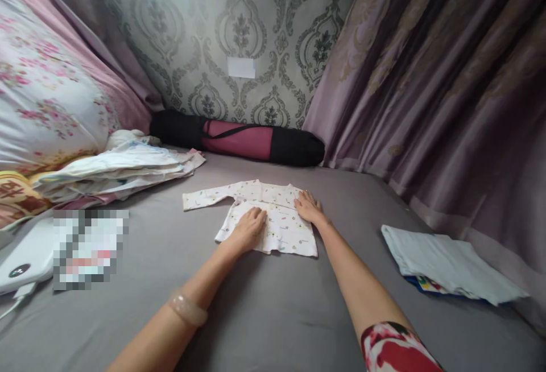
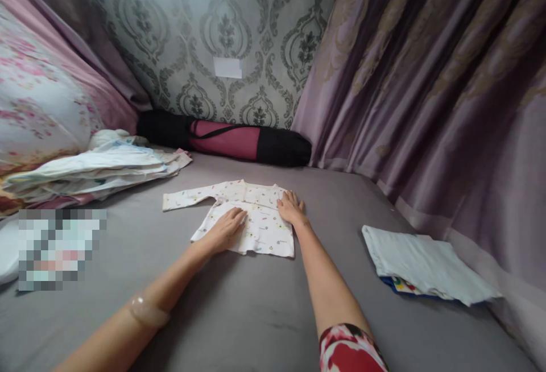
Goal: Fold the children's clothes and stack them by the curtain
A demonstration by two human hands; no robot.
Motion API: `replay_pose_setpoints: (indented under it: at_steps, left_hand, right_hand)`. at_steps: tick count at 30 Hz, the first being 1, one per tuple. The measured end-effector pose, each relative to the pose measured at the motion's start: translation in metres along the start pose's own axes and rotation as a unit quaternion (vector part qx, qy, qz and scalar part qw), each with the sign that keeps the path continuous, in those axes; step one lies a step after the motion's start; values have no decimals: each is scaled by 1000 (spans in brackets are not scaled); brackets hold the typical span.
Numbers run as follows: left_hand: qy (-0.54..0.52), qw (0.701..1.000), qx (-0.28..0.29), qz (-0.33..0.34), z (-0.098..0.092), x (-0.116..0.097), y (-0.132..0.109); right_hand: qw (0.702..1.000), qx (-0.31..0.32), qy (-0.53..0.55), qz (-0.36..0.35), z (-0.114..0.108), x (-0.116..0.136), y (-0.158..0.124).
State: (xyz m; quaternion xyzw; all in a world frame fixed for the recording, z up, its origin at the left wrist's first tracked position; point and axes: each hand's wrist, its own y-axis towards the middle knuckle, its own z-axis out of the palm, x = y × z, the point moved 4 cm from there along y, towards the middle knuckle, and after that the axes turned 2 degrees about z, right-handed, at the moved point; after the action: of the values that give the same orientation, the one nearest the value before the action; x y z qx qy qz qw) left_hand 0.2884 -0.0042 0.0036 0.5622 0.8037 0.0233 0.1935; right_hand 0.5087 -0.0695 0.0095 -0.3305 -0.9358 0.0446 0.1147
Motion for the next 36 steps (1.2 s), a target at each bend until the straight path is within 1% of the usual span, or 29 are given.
replay_pose_setpoints:
  at_steps: [2, 5, 7, 10, 13, 16, 22, 24, 27, 29, 31, 33, 36]
  left_hand:
    - [3, 1000, -12, -6, 2, -5, -9]
    - [18, 999, -23, -38, 3, -6, -12]
    - [32, 998, -27, -54, 3, -5, -12]
    - [60, 995, -24, -77, 2, -2, -13]
    - [72, 992, -14, -98, 1, 2, -16]
    - [74, 992, -8, -101, 1, 3, -17]
    - [66, 992, -22, -102, 0, 5, -17]
    - [58, 993, -28, -101, 1, 8, -17]
    - [52, 993, -42, -96, 4, 11, -17]
    - [51, 993, -52, -95, 6, 13, -17]
    - [48, 993, -53, -93, 7, 14, -17]
    - [45, 994, -49, -90, 7, 14, -17]
    - [43, 994, -46, -89, 7, 13, -17]
  right_hand:
    - [1000, -22, -7, -14, -4, 7, -1]
    - [998, -48, -19, -43, -6, 22, 0]
    - [997, -71, -26, -34, -4, 28, 3]
    - [995, -94, -29, 7, 3, 27, 8]
    - [995, -92, -22, 21, 12, 23, 12]
    - [996, -81, -20, 22, 15, 20, 14]
    - [999, -34, -21, 34, 10, 20, 15]
    - [999, -33, -23, 28, 6, 26, 14]
    - [998, -52, -21, -21, 3, 44, 9]
    - [997, -52, -11, -62, 6, 59, 5]
    - [995, -44, 0, -85, 11, 71, 3]
    - [995, -45, 8, -89, 16, 77, 1]
    - [995, -49, 11, -83, 21, 79, 2]
